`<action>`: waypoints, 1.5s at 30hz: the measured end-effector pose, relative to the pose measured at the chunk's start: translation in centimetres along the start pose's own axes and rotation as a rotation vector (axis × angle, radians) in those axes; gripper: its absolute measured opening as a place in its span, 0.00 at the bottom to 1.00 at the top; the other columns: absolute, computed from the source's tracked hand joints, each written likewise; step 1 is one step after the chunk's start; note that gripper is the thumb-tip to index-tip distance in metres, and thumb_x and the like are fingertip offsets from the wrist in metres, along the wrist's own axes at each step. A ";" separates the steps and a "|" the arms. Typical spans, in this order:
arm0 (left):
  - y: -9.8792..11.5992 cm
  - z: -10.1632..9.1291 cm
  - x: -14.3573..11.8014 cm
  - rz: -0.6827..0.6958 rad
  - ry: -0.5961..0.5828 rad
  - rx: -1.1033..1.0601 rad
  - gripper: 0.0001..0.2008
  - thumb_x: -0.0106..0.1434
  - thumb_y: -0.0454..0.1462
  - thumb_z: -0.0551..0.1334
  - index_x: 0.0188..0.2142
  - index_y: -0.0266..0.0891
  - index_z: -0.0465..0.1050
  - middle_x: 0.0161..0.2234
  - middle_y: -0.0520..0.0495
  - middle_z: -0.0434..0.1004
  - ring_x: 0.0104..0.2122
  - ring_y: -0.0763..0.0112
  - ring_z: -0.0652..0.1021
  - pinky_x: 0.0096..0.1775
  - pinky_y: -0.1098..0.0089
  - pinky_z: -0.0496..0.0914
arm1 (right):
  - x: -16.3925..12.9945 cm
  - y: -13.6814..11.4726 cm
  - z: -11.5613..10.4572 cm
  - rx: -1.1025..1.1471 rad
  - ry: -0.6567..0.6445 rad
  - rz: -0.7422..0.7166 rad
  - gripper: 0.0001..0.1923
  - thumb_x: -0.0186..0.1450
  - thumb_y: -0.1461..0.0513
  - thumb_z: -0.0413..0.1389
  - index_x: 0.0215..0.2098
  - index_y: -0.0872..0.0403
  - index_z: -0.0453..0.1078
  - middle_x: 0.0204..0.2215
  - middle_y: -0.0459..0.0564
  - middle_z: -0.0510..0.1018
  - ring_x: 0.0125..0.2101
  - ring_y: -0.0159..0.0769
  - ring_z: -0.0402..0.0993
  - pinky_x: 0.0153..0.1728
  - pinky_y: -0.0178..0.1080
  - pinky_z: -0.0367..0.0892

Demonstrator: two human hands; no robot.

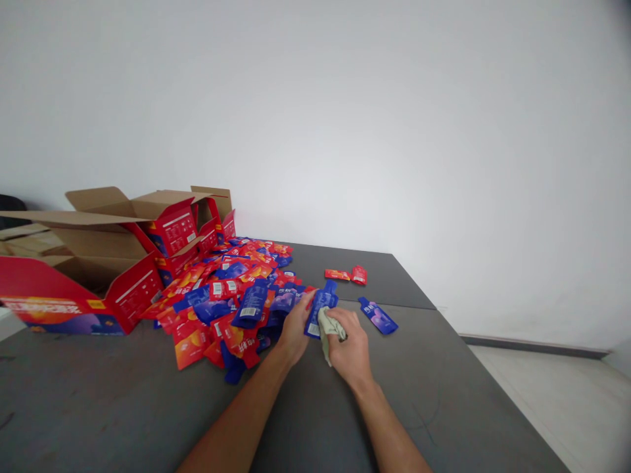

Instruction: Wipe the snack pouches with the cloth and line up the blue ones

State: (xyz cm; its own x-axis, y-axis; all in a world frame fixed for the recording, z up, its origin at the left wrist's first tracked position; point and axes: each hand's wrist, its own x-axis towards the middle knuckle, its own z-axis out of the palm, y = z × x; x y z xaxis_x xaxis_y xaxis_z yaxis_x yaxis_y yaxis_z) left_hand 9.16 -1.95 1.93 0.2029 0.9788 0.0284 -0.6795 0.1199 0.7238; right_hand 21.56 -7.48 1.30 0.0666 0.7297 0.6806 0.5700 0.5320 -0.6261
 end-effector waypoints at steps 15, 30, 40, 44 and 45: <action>0.2 0.1 -1.7 -0.122 -0.347 0.306 0.24 0.55 0.36 0.67 0.53 0.37 0.76 0.44 0.39 0.80 0.40 0.60 0.79 0.39 0.67 0.69 | 0.8 1.6 -1.5 -0.177 0.229 0.028 0.18 0.61 0.68 0.52 0.48 0.51 0.72 0.48 0.52 0.77 0.50 0.44 0.70 0.55 0.50 0.64; 1.0 0.4 -0.8 -0.059 -0.070 0.060 0.19 0.59 0.42 0.64 0.50 0.40 0.75 0.41 0.47 0.80 0.40 0.66 0.78 0.45 0.68 0.70 | -0.2 -0.8 0.5 0.025 -0.152 -0.012 0.23 0.56 0.72 0.52 0.46 0.49 0.74 0.46 0.49 0.78 0.49 0.41 0.71 0.53 0.45 0.67; 2.8 -1.4 -0.4 0.611 0.104 1.048 0.22 0.66 0.36 0.55 0.59 0.45 0.71 0.62 0.47 0.68 0.63 0.58 0.64 0.65 0.58 0.53 | -0.1 -0.2 0.6 -0.036 -0.082 0.020 0.22 0.56 0.72 0.52 0.45 0.50 0.75 0.45 0.52 0.79 0.47 0.42 0.72 0.51 0.46 0.69; 2.2 -2.7 0.2 0.597 0.283 1.512 0.24 0.67 0.34 0.51 0.61 0.44 0.68 0.65 0.42 0.62 0.64 0.51 0.60 0.63 0.47 0.51 | -0.1 0.1 0.8 -0.063 -0.079 0.048 0.20 0.57 0.70 0.53 0.45 0.50 0.75 0.45 0.52 0.79 0.47 0.43 0.72 0.51 0.48 0.69; 1.9 -3.0 0.3 0.560 0.322 1.601 0.24 0.67 0.34 0.51 0.61 0.44 0.68 0.65 0.40 0.62 0.64 0.49 0.60 0.62 0.44 0.51 | -0.1 0.3 0.8 -0.070 -0.076 0.055 0.20 0.57 0.70 0.53 0.45 0.50 0.75 0.45 0.52 0.79 0.47 0.44 0.72 0.51 0.48 0.69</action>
State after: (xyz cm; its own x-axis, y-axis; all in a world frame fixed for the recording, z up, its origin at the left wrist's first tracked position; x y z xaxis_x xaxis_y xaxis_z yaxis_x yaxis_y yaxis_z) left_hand 5.76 -0.93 1.23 -0.0683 0.8556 0.5131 0.7489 -0.2959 0.5929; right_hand 21.06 -7.09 0.77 0.0383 0.7887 0.6136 0.6236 0.4610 -0.6314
